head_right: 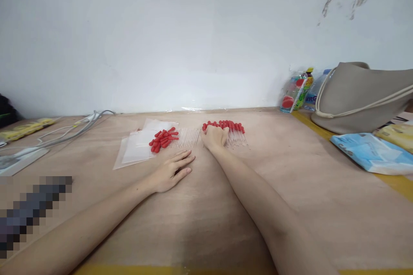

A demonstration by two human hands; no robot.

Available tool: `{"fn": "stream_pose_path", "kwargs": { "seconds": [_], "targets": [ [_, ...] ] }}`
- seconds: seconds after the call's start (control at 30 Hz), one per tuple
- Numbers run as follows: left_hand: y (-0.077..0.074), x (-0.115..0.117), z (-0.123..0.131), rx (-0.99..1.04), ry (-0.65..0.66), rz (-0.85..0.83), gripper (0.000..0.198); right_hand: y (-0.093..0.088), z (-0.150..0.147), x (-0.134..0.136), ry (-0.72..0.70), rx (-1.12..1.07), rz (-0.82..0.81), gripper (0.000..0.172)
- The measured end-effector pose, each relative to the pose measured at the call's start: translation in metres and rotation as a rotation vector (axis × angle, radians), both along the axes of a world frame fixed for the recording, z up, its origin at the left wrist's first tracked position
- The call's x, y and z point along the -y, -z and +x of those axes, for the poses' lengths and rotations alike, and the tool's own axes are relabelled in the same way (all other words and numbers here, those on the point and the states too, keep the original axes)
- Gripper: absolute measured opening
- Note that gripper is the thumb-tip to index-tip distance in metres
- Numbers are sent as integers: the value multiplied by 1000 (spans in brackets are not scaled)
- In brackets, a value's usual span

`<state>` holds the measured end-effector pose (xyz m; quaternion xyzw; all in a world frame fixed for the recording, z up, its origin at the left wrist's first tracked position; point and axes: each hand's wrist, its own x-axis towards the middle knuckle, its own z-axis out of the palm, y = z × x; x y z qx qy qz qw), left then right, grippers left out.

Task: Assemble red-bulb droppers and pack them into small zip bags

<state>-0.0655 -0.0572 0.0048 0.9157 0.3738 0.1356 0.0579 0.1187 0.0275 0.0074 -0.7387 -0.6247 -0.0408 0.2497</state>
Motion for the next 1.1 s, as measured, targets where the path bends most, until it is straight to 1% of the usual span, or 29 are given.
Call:
{"fn": "stream_pose_path", "kwargs": {
  "seconds": [0.13,0.27,0.4,0.53,0.7,0.77,0.87,0.97,1.03,1.1],
  "targets": [
    [-1,0,0,-1,4,3,47,1,-6,5,-95,14,72,33],
    [0,0,0,0,4,7,47,1,-12,8,-168,59,55,27],
    [1,-1,-2,4,7,-1,47,1,-11,17,-214,52,63,25],
    [0,-1,-2,26,22,-9,46,3,-1,41,-323,31,108,23],
    [2,1,-1,69,10,0,44,12,27,85,-542,13,190,18],
    [3,-2,-1,117,-44,62,41,14,38,98,-607,13,210,19],
    [2,-17,-5,173,-186,268,33,13,46,108,-663,14,225,24],
    [0,-40,-15,131,-301,448,30,9,44,110,-738,68,196,32],
    [0,-53,-23,91,-369,513,30,6,40,109,-769,96,166,33],
    [1,-60,-28,50,-421,534,30,6,38,108,-784,94,149,30]
  ]
}}
